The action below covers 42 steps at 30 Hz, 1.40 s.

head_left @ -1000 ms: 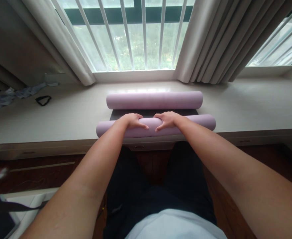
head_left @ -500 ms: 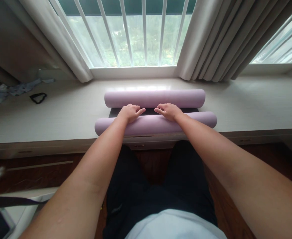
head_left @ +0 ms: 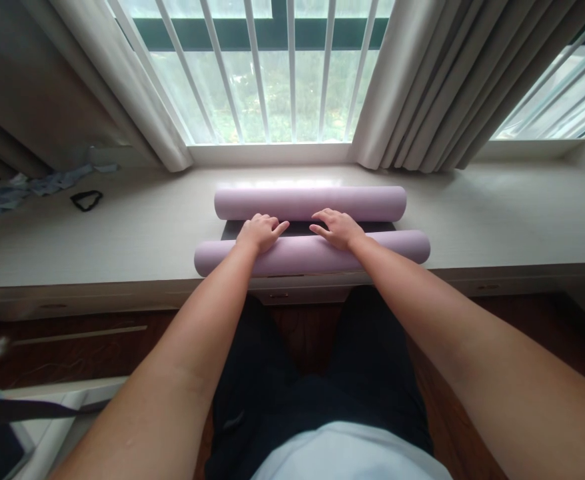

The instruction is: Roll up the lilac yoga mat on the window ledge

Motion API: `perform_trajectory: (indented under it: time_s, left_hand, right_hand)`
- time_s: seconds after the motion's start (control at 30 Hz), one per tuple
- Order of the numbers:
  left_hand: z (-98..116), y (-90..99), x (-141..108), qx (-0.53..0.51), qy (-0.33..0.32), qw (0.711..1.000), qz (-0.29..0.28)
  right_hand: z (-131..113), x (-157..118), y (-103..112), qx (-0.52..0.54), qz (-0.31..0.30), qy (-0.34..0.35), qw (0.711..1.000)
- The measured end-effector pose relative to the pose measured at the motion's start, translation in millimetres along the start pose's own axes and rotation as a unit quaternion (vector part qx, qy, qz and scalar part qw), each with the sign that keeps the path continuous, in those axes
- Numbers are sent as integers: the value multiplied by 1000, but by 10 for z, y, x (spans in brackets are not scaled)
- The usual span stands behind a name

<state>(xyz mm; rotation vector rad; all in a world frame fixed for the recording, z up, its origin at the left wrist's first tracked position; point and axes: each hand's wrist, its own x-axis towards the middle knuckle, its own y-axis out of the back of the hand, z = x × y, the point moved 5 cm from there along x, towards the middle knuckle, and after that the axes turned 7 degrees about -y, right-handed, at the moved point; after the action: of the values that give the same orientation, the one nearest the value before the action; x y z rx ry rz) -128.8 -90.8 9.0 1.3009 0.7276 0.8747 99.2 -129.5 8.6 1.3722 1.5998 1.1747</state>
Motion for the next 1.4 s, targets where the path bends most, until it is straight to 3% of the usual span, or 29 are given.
perform_trajectory:
  time_s: [0.13, 0.37, 0.6, 0.83, 1.17, 1.4]
  left_hand:
    - [-2, -37, -18, -3, -5, 1000, -30]
    - [29, -43, -100, -42, 49, 990, -126]
    - [11, -85, -129, -18, 77, 985, -151]
    - [9, -123, -160, -9, 78, 982, -170]
    - [40, -119, -228, 0, 89, 983, -159]
    - [133, -61, -367, 13, 78, 991, -107]
  right_hand:
    - [-31, -63, 9, -1, -11, -8, 1000]
    - [-3, -98, -72, -31, -153, -108, 982]
    - [-40, -125, -90, -55, -191, -124, 972]
    - [-43, -151, -129, -64, -202, -126, 969]
    - [-91, -277, -115, -77, -163, -117, 977]
    - [-159, -418, -88, -99, -125, -112, 981]
